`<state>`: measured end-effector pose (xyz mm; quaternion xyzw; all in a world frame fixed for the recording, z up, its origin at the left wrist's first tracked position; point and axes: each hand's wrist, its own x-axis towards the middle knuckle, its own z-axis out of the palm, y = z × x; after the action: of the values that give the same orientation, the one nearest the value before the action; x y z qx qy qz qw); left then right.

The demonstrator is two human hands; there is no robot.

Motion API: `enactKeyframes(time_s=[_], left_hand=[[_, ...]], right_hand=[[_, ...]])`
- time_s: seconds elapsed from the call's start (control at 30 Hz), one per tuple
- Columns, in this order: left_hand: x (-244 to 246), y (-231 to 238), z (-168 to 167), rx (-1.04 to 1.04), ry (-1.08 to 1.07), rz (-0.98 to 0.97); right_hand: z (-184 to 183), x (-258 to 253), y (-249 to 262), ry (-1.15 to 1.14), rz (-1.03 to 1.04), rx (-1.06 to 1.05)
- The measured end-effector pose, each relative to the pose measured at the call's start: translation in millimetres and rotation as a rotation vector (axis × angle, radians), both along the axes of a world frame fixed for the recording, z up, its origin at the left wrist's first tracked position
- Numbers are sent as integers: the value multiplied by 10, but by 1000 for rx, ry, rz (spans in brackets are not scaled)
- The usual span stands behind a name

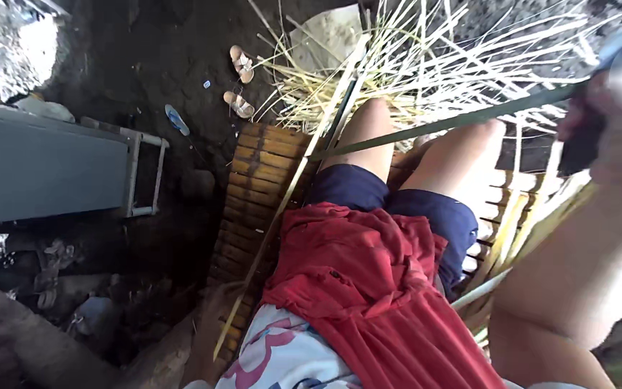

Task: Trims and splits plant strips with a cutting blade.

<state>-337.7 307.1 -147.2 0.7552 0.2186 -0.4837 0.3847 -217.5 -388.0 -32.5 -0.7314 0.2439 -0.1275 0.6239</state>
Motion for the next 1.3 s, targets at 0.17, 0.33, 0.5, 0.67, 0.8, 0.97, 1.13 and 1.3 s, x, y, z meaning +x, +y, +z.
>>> enactKeyframes(time_s=[0.17, 0.33, 0.5, 0.67, 0.8, 0.97, 1.13, 1.3], left_hand=[[1306, 64, 43, 417, -198, -581], [3266, -1947, 1134, 49, -1065, -568], [3217, -4103, 1619, -655, -667, -758], [2803, -4322, 1485, -760, -402, -520], [2960, -3203, 1101, -516, -492, -697], [3374, -1493, 565, -260, -399, -918], [3588, -1395, 722, 121, -299, -1244], [2687, -3447, 1616, -271, -779, -993]], right_hand=[[37, 155, 642, 147, 113, -140], [-410, 355, 1390, 232, 384, -218], [-536, 482, 2136, 226, 508, -340], [-534, 252, 1944, 202, 670, -176], [-505, -180, 1166, 19, 416, 336], [-455, -397, 767, -25, 210, 629], [-640, -84, 1481, 122, 264, 730], [-679, 136, 1995, 216, 447, 440]])
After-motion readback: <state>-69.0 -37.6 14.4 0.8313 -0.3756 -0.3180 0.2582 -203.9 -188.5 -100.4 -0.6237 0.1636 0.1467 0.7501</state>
